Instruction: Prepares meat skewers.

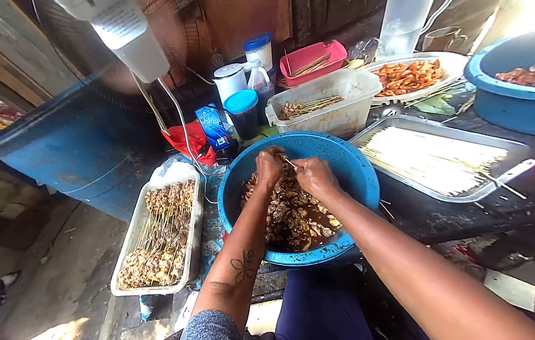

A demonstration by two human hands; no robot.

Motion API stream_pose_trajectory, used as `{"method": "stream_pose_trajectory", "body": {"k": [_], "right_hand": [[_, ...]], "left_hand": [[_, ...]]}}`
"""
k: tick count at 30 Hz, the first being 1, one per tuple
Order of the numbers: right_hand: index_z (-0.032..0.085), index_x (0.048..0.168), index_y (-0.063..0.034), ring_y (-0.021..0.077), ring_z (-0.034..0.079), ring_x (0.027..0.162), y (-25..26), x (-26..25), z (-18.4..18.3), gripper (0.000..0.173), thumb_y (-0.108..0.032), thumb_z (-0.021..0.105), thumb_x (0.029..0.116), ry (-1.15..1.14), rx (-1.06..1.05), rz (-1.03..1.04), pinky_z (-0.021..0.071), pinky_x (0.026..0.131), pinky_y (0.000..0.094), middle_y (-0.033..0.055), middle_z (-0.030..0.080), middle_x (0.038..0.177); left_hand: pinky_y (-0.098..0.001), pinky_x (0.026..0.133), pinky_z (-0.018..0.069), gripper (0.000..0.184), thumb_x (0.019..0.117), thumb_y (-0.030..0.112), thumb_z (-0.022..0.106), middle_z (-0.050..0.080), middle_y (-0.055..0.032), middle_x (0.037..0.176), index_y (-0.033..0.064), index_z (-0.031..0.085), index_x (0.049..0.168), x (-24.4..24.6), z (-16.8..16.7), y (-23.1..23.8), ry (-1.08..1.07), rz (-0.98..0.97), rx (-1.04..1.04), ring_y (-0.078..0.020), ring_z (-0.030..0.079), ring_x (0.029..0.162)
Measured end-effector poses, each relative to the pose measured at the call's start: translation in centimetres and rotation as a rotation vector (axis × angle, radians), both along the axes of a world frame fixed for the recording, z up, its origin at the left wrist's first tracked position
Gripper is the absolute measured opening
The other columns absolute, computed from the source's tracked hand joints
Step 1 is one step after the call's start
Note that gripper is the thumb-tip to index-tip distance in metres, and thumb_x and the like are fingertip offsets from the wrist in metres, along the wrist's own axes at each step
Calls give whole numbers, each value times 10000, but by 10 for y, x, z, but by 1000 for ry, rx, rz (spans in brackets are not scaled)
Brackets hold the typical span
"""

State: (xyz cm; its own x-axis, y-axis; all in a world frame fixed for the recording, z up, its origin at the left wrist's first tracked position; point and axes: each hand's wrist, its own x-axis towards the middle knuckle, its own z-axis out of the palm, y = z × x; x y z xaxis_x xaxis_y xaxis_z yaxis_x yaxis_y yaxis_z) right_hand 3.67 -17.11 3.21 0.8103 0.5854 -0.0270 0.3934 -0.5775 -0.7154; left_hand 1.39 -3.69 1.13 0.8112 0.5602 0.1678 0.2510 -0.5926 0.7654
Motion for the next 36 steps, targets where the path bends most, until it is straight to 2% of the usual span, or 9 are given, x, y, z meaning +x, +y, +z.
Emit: {"method": "stream_pose_trajectory", "body": {"k": [5, 7, 11, 14, 19, 24, 32, 34, 36], "right_hand": [[728, 1293, -60, 417, 636, 1232, -2, 8, 3, 349, -39, 459, 1072, 51, 150, -59, 462, 1051, 603, 236, 707, 1245], [724, 1307, -73, 402, 632, 1243, -6, 7, 3, 338, -52, 477, 1076, 72, 152, -73, 464, 1062, 586, 222, 702, 1264], [726, 1300, -71, 404, 632, 1246, -12, 7, 1, 326, -52, 492, 1074, 75, 151, -52, 461, 1061, 590, 221, 703, 1268], [730, 1300, -84, 403, 643, 1229, -11, 4, -1, 322, -66, 496, 1080, 100, 127, -29, 463, 1045, 612, 215, 712, 1253], [720, 1310, -73, 408, 644, 1221, -8, 2, -3, 330, -59, 483, 1080, 73, 77, 10, 470, 1039, 606, 219, 709, 1252], [712, 1325, -75, 435, 660, 1179, -1, -5, -4, 343, -63, 471, 1081, -11, 29, 10, 487, 1004, 612, 232, 718, 1219], [719, 1269, 2, 438, 674, 1155, 5, -2, -7, 337, -54, 448, 1077, -102, 163, -5, 494, 1008, 602, 265, 716, 1185], [708, 1306, -18, 403, 646, 1231, 0, 3, -6, 347, -66, 449, 1080, -41, 173, -60, 465, 1063, 577, 238, 704, 1257], [701, 1326, -35, 402, 626, 1259, -6, 9, -2, 346, -63, 462, 1078, 25, 167, -116, 450, 1075, 586, 237, 691, 1285]], "left_hand": [[-461, 835, 560, 258, 1047, 21, 469, 685, -211, 1057, -67, 613, 1242, 7, -4, -6, -158, -57, -164, -277, 677, 904], [-456, 848, 553, 343, 1051, 105, 511, 621, -213, 1179, -26, 472, 1365, 2, -9, 0, -140, 25, -352, -282, 646, 986], [-483, 938, 489, 363, 1092, 191, 438, 561, -198, 1348, -6, 511, 1388, -4, -3, 10, -291, 221, -718, -298, 567, 1170], [-390, 767, 509, 308, 1089, 278, 383, 629, -67, 1079, 85, 597, 1198, -2, 1, 10, -387, 216, -1133, -197, 611, 936], [-329, 639, 541, 252, 1084, 269, 359, 589, 0, 740, 170, 528, 925, 8, 1, 6, -455, 103, -1482, -157, 618, 673], [-343, 574, 514, 304, 1078, 253, 277, 437, 38, 587, 205, 409, 808, 18, 7, -6, -590, 271, -1506, -139, 498, 519], [-228, 516, 467, 334, 1084, 214, 268, 470, 29, 610, 166, 437, 799, 18, 12, -41, -571, 147, -1429, -93, 494, 506], [-251, 567, 509, 272, 1092, 202, 310, 547, -6, 721, 124, 496, 909, 15, 10, -38, -374, 58, -1279, -110, 559, 594], [-321, 712, 532, 273, 1093, 164, 396, 619, -74, 955, 28, 617, 1179, 12, 6, -22, -146, -40, -878, -160, 605, 796]]}}
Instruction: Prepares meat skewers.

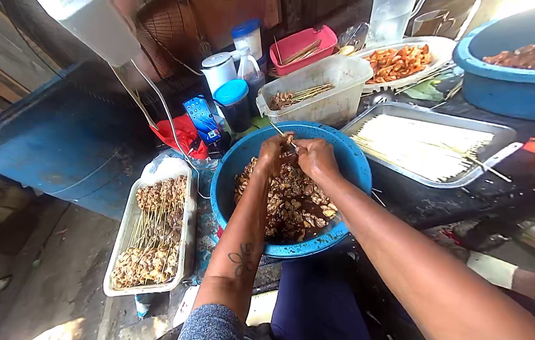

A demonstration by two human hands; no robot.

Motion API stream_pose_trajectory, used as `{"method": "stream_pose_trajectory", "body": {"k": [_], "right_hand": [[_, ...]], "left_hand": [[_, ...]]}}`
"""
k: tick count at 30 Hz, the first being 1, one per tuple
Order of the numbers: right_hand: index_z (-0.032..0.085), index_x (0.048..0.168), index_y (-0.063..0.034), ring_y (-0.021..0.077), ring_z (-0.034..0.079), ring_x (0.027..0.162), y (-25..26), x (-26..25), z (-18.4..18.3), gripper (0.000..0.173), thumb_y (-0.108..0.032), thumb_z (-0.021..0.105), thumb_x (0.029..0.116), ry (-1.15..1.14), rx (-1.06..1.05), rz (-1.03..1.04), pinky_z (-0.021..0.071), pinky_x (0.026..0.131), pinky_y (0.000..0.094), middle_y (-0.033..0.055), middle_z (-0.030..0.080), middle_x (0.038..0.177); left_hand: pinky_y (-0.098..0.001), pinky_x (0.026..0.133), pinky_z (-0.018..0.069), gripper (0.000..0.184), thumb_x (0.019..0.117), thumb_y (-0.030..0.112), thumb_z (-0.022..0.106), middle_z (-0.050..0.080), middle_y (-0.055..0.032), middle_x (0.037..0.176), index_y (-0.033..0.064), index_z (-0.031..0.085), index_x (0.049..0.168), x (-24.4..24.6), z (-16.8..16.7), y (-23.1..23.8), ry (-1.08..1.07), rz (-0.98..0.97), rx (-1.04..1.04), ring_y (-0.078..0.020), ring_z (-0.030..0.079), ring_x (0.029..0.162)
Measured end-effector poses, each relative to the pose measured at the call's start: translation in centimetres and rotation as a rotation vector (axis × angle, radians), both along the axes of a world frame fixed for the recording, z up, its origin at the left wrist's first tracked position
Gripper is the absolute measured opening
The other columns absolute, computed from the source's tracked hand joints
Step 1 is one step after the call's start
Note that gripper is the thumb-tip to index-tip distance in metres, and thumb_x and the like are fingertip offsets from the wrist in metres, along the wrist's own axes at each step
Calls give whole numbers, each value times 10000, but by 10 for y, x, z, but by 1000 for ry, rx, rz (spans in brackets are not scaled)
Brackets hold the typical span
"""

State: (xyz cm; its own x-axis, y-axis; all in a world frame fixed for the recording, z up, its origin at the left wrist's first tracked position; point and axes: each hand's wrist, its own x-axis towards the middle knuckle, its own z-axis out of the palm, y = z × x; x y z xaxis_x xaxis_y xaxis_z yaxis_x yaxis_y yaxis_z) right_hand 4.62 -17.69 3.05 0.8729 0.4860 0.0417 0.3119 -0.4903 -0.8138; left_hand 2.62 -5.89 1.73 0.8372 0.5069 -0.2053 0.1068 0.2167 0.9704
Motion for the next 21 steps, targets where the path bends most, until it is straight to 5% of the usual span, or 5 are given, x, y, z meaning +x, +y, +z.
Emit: {"method": "stream_pose_trajectory", "body": {"k": [4, 7, 10, 14, 21], "right_hand": [[680, 1348, -24, 421, 615, 1267, -10, 0, 4, 348, -55, 459, 1081, 28, -55, -12, 455, 1067, 599, 254, 670, 1310], [687, 1335, -15, 419, 615, 1268, -11, -1, 4, 344, -64, 455, 1085, 31, -71, 6, 457, 1067, 597, 250, 676, 1302], [703, 1316, -30, 422, 624, 1256, -11, 0, 1, 328, -76, 473, 1087, 57, -99, 32, 460, 1058, 611, 246, 685, 1289], [696, 1339, -52, 424, 616, 1266, -10, -1, -1, 343, -66, 472, 1080, 78, -155, 71, 459, 1061, 620, 239, 677, 1308], [712, 1326, -68, 432, 626, 1246, -10, 0, -6, 339, -72, 482, 1076, 53, -171, 114, 460, 1045, 635, 233, 692, 1286]], "left_hand": [[-595, 1009, 492, 255, 973, 63, 613, 686, -215, 1226, 18, 710, 1204, -8, -25, 33, 405, -272, 972, -375, 641, 1180], [-653, 1002, 479, 266, 982, 137, 628, 653, -221, 1293, 69, 708, 1227, -7, -38, 36, 637, -342, 1147, -429, 604, 1234], [-593, 996, 491, 248, 1029, 162, 599, 683, -241, 1188, -8, 711, 1171, -4, -38, 46, 466, -214, 881, -387, 644, 1144], [-265, 629, 519, 141, 1020, 82, 588, 653, -70, 836, -35, 648, 1073, -9, -33, 45, 111, 29, 187, -103, 587, 665], [-226, 547, 514, 135, 1025, 11, 509, 623, -40, 758, -24, 617, 1098, -9, -28, 47, -13, 140, -102, -88, 576, 579]]}}
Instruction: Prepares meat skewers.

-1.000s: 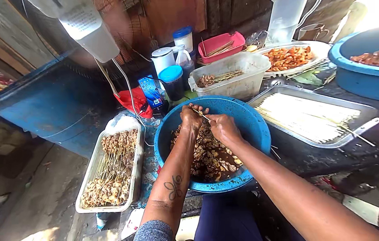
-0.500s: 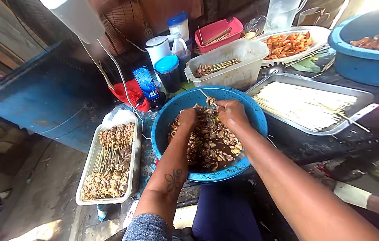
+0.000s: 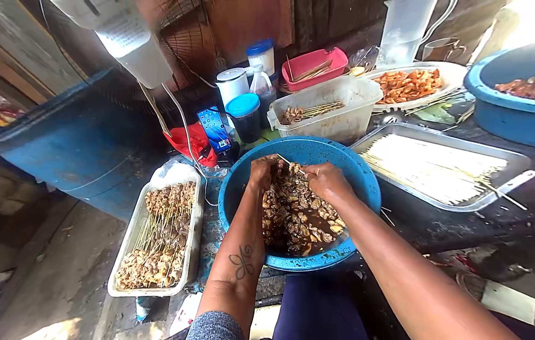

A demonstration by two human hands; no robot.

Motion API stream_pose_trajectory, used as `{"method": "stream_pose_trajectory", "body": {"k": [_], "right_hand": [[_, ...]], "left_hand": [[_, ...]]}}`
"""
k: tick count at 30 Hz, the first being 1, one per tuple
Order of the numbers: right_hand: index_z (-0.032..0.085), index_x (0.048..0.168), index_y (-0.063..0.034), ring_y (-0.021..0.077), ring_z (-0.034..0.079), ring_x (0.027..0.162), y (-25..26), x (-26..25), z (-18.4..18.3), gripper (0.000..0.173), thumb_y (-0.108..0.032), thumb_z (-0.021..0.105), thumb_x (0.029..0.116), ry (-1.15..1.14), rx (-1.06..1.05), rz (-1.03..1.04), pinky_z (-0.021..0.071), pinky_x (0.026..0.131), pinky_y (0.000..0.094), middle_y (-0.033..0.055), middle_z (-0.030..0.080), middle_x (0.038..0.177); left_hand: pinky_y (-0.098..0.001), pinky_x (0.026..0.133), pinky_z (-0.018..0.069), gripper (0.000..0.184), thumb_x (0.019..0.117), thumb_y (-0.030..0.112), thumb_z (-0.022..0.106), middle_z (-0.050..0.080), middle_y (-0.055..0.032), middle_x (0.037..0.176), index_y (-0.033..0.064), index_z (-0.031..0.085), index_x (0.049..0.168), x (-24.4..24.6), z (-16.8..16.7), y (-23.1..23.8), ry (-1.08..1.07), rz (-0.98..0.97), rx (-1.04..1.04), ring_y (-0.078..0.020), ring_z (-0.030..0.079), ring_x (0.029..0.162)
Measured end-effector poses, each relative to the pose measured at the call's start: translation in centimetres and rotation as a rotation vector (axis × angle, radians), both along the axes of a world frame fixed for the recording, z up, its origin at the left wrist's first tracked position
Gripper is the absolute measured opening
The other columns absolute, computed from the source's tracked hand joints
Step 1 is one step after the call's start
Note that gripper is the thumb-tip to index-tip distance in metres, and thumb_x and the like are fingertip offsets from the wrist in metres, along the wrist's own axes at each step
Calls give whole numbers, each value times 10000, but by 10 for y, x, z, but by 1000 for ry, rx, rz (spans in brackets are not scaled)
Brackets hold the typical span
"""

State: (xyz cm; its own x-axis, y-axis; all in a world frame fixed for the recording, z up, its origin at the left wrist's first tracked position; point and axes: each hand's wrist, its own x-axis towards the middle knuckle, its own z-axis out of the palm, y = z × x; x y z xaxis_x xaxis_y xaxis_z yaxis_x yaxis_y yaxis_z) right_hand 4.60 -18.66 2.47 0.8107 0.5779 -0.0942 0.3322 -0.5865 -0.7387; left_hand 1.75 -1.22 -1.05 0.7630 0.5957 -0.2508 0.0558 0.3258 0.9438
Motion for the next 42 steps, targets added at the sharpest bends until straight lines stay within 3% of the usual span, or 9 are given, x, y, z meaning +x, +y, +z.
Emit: {"method": "stream_pose_trajectory", "body": {"k": [5, 9, 15, 21, 25, 30, 34, 38, 42], "right_hand": [[725, 1302, -68, 429, 627, 1242, 2, 0, -2, 319, -85, 504, 1073, 15, -31, 8, 461, 1035, 644, 226, 697, 1276], [709, 1324, -61, 406, 622, 1261, 3, 0, 0, 329, -85, 487, 1082, 41, 0, 11, 455, 1057, 613, 219, 692, 1293], [690, 1333, -25, 381, 680, 1074, 9, -2, 1, 342, -59, 472, 1072, 75, 119, -80, 499, 973, 573, 242, 700, 1213], [684, 1351, -48, 412, 602, 1284, 4, 0, 9, 358, -57, 455, 1077, 53, 124, -218, 451, 1069, 597, 246, 657, 1336], [675, 1362, -53, 394, 637, 1209, 2, 2, 8, 351, -80, 464, 1084, 76, 136, -232, 472, 1027, 593, 229, 668, 1312], [676, 1358, -54, 370, 672, 1118, -1, 5, 4, 350, -96, 462, 1084, 62, 192, -247, 505, 984, 575, 224, 676, 1282], [686, 1337, -38, 370, 679, 1085, 0, 5, 3, 334, -79, 480, 1078, 41, 232, -256, 502, 977, 574, 236, 690, 1242], [683, 1338, -36, 360, 671, 1132, -1, 4, 4, 334, -80, 482, 1075, 41, 212, -243, 496, 1005, 558, 226, 686, 1266], [683, 1341, -44, 341, 690, 1019, 0, 6, 2, 336, -86, 471, 1084, 58, 221, -246, 521, 946, 549, 221, 697, 1211]], "left_hand": [[-261, 661, 541, 222, 1063, 46, 478, 643, -80, 873, -68, 614, 1196, 2, -2, -1, -23, -66, 240, -102, 602, 683], [-401, 820, 560, 316, 1066, 55, 414, 711, -162, 998, -21, 671, 1232, -1, 0, -5, 114, -131, 782, -209, 678, 843], [-525, 926, 533, 285, 1048, 50, 465, 732, -200, 1042, -15, 706, 1186, 1, 17, -35, 164, -188, 1156, -343, 705, 994], [-473, 892, 554, 397, 1024, 61, 529, 674, -212, 1173, -17, 484, 1411, 2, 17, -32, 164, -381, 945, -297, 683, 1009], [-631, 997, 483, 251, 965, 99, 649, 674, -254, 1203, -16, 697, 1184, -1, 0, -19, 578, -665, 1183, -419, 635, 1166], [-604, 1037, 469, 231, 988, 91, 602, 674, -194, 1249, 72, 725, 1182, -7, 11, -13, 531, -389, 1148, -390, 596, 1239], [-500, 910, 543, 144, 884, 25, 750, 735, -156, 1032, 13, 763, 1027, -9, 14, -48, 256, -779, 1124, -273, 692, 985], [-625, 889, 523, 253, 880, 150, 778, 702, -206, 1064, 4, 707, 1074, 3, -5, -74, 447, -1035, 1279, -377, 677, 1033], [-291, 706, 539, 201, 943, 3, 666, 700, -113, 942, -59, 676, 1134, -3, -2, -38, 233, -789, 771, -119, 630, 755]]}}
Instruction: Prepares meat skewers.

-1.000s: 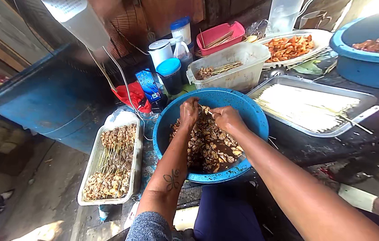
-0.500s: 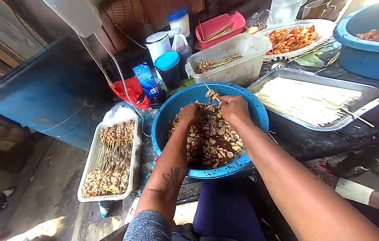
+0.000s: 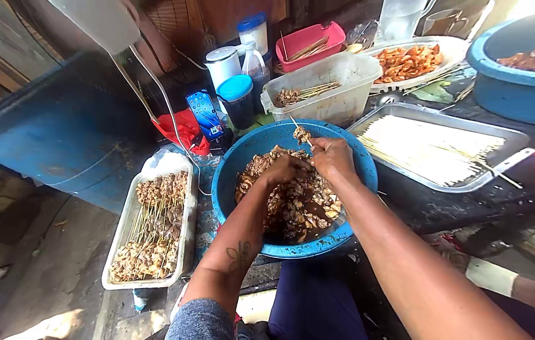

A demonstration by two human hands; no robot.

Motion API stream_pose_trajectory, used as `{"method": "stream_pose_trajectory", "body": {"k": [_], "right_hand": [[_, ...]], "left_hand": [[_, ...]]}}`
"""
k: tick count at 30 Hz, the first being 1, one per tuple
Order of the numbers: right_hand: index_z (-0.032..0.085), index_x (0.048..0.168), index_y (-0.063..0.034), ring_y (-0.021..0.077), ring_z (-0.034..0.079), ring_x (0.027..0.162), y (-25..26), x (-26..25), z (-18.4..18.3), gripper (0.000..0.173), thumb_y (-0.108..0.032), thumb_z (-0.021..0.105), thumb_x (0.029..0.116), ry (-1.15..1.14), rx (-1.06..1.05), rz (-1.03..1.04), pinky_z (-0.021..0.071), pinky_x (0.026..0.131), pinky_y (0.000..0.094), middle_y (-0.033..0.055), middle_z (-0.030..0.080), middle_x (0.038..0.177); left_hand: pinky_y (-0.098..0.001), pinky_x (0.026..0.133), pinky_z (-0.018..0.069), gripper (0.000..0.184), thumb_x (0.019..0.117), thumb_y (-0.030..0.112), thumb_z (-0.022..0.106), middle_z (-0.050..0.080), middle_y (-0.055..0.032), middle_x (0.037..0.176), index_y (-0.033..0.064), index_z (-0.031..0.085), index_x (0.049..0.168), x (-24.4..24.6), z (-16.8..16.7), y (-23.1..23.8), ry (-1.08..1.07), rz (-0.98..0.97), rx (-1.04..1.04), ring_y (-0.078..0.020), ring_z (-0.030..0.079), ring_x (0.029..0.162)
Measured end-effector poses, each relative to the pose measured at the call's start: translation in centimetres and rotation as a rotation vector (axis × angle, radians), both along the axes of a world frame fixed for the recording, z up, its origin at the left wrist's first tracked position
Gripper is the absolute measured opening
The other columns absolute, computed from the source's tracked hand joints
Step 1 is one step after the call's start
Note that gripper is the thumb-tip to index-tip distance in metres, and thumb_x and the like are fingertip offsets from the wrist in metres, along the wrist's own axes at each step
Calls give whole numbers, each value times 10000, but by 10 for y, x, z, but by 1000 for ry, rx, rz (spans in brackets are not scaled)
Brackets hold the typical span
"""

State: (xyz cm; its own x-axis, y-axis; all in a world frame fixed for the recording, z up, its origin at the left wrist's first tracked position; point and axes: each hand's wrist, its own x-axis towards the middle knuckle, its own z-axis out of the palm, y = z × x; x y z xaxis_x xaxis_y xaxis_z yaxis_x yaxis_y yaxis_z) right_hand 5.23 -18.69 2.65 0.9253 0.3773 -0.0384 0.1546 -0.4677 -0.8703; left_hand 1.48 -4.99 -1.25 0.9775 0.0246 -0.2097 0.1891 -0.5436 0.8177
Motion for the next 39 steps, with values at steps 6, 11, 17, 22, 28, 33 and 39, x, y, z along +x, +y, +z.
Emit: {"method": "stream_pose_trajectory", "body": {"k": [6, 11, 17, 22, 28, 33, 39], "right_hand": [[705, 1319, -51, 436, 623, 1234, 1, -5, 6, 326, -96, 477, 1090, -2, -152, 154, 452, 1038, 644, 248, 680, 1289], [724, 1308, -95, 447, 621, 1241, 1, -8, 2, 320, -105, 498, 1081, -1, -275, 223, 459, 1011, 675, 234, 687, 1289], [713, 1323, -80, 432, 612, 1267, 2, -8, 1, 329, -95, 495, 1077, 9, -295, 243, 453, 1033, 659, 224, 681, 1312], [709, 1314, -44, 439, 617, 1257, 4, -11, 2, 336, -68, 473, 1075, -23, -249, 241, 456, 1041, 639, 246, 682, 1296], [707, 1313, -39, 435, 603, 1273, 7, -9, 4, 344, -56, 468, 1067, -26, -187, 110, 450, 1050, 630, 259, 665, 1313], [687, 1342, -42, 425, 596, 1291, 2, -8, 8, 351, -55, 468, 1068, -22, -174, 48, 452, 1063, 623, 246, 654, 1341], [685, 1337, -29, 423, 590, 1295, 0, -7, 8, 341, -59, 466, 1077, -16, -155, 78, 450, 1066, 616, 252, 646, 1345]], "left_hand": [[-252, 626, 518, 262, 993, -68, 473, 625, -62, 915, -30, 595, 1222, 6, -8, 36, -180, 669, -820, -100, 566, 673], [-244, 650, 509, 345, 1008, -71, 448, 618, -72, 1010, 6, 559, 1325, 9, -6, 39, -244, 796, -872, -103, 577, 732], [-266, 742, 528, 219, 1040, -10, 497, 665, -112, 983, -76, 636, 1196, 5, -5, 31, -385, 677, -446, -101, 597, 782], [-430, 908, 548, 223, 1027, 21, 543, 724, -172, 1076, -33, 708, 1166, 5, 0, 24, -384, 584, -57, -232, 687, 967], [-421, 868, 569, 290, 1021, -6, 528, 696, -203, 1137, -31, 638, 1288, 2, 12, 9, -321, 434, -101, -244, 688, 953], [-654, 915, 510, 276, 872, 118, 766, 681, -244, 1155, -10, 706, 1109, -7, 9, 0, 201, 9, 609, -430, 646, 1109], [-576, 955, 510, 202, 929, 139, 736, 714, -215, 1078, -17, 745, 1057, -2, 1, 23, 104, 45, 442, -353, 672, 1058]]}}
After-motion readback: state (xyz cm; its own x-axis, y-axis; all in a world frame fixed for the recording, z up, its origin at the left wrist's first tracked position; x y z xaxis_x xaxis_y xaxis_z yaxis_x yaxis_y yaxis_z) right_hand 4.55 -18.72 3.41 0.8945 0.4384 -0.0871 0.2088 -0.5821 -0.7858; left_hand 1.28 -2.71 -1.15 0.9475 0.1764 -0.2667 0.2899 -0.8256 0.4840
